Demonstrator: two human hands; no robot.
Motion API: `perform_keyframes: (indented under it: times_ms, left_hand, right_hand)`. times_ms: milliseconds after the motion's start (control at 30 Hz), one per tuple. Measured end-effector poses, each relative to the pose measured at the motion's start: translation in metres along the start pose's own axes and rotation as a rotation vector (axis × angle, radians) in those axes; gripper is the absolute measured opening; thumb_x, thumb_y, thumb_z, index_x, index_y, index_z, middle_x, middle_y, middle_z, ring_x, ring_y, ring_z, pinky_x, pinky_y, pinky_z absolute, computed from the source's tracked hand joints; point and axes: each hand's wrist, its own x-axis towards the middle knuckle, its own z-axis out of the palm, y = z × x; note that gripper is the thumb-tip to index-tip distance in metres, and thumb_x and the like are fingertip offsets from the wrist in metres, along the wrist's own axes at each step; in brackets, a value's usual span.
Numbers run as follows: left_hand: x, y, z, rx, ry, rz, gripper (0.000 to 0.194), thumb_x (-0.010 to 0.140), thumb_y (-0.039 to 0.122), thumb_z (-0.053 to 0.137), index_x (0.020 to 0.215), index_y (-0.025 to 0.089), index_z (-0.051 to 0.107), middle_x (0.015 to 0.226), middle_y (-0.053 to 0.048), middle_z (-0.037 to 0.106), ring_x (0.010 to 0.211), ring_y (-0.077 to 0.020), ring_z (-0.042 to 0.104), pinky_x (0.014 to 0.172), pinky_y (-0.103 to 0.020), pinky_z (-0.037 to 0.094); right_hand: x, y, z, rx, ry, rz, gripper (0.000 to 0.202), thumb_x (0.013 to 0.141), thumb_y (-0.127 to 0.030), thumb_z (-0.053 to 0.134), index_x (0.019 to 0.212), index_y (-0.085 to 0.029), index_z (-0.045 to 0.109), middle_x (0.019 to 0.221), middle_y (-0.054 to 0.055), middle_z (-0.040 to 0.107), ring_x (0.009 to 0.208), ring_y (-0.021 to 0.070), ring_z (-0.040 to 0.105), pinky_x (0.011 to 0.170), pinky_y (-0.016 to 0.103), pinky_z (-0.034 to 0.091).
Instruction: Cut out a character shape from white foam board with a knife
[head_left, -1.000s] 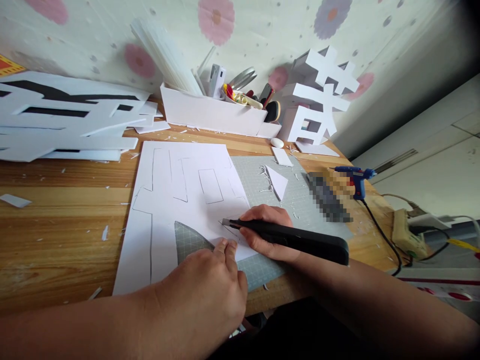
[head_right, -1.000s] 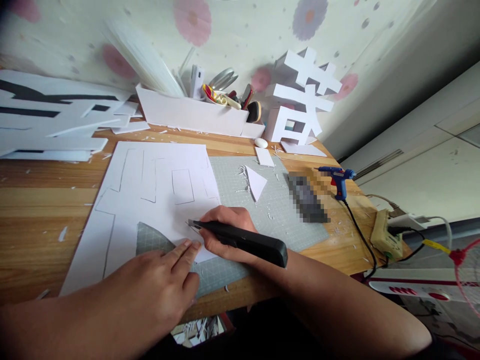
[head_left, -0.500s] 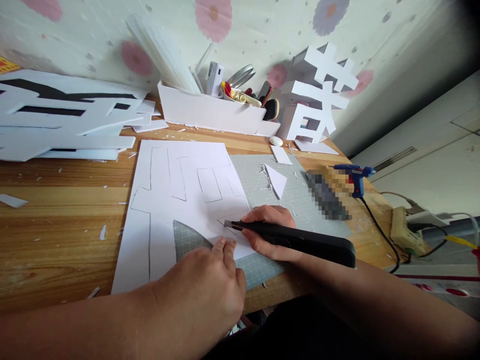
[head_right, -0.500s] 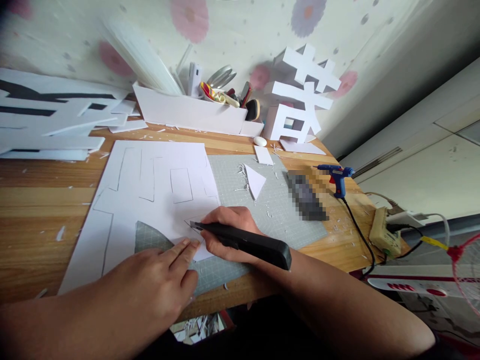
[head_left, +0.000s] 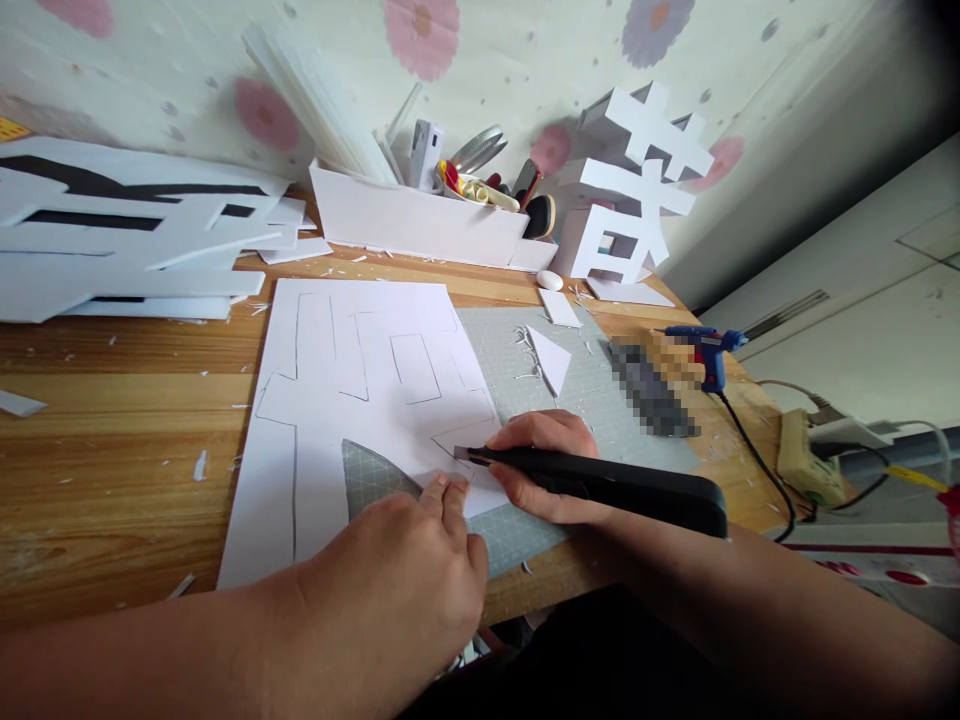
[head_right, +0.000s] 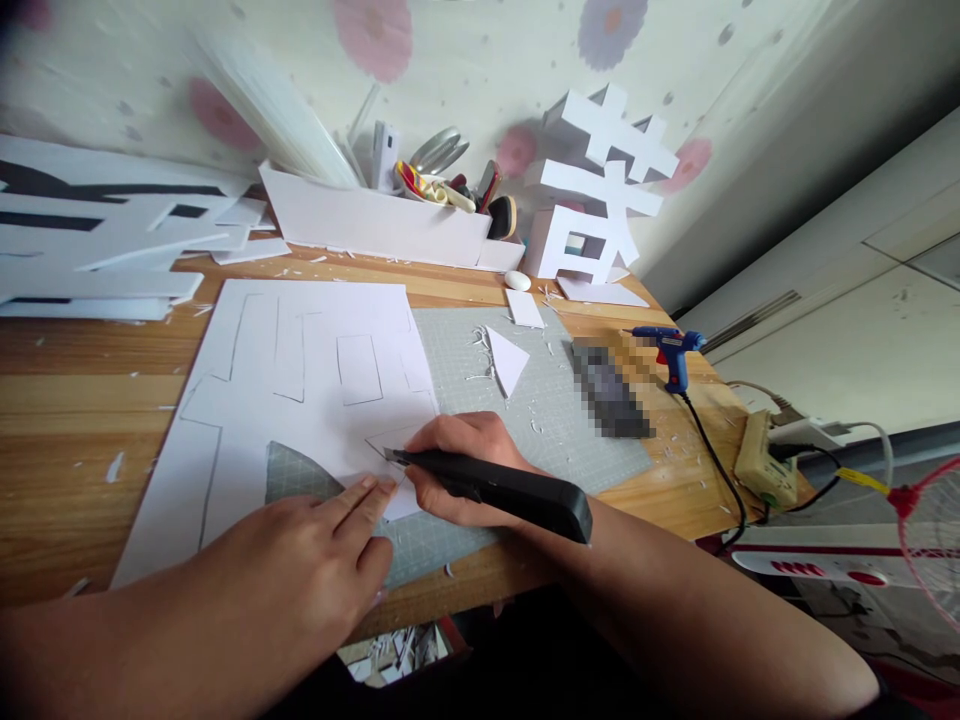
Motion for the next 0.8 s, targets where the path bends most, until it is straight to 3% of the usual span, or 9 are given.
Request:
perform_keyframes:
  times_ms: [267, 800]
  left_hand:
    - [0.003, -0.001, 0.0, -0.007, 0.042, -0.002, 0.032, 0.064, 0.034, 0.092, 0.064, 0.01, 0.071, 0.097, -0.036, 0.072, 0.083, -0.0409, 0.078, 0.05, -0.037, 0.063]
    - [-0.002, -0.001, 0.002, 0.02, -0.144, 0.026, 0.025, 0.08, 0.032, 0.082, 0.088, 0.009, 0.077, 0.111, -0.034, 0.07, 0.099, -0.0405, 0.076, 0.063, -0.037, 0.064]
  right_hand:
    - [0.004, -0.001, -0.004, 0.003, -0.011, -0.06, 0.008, 0.086, -0.025, 0.068, 0.092, -0.02, 0.065, 0.069, -0.001, 0.068, 0.056, 0.0088, 0.063, 0.054, 0.018, 0.049]
    - [0.004, -0.003, -0.015, -0.026, -0.096, -0.037, 0.009, 0.086, -0.025, 0.068, 0.094, -0.021, 0.065, 0.072, -0.001, 0.07, 0.059, 0.0105, 0.065, 0.056, 0.02, 0.051]
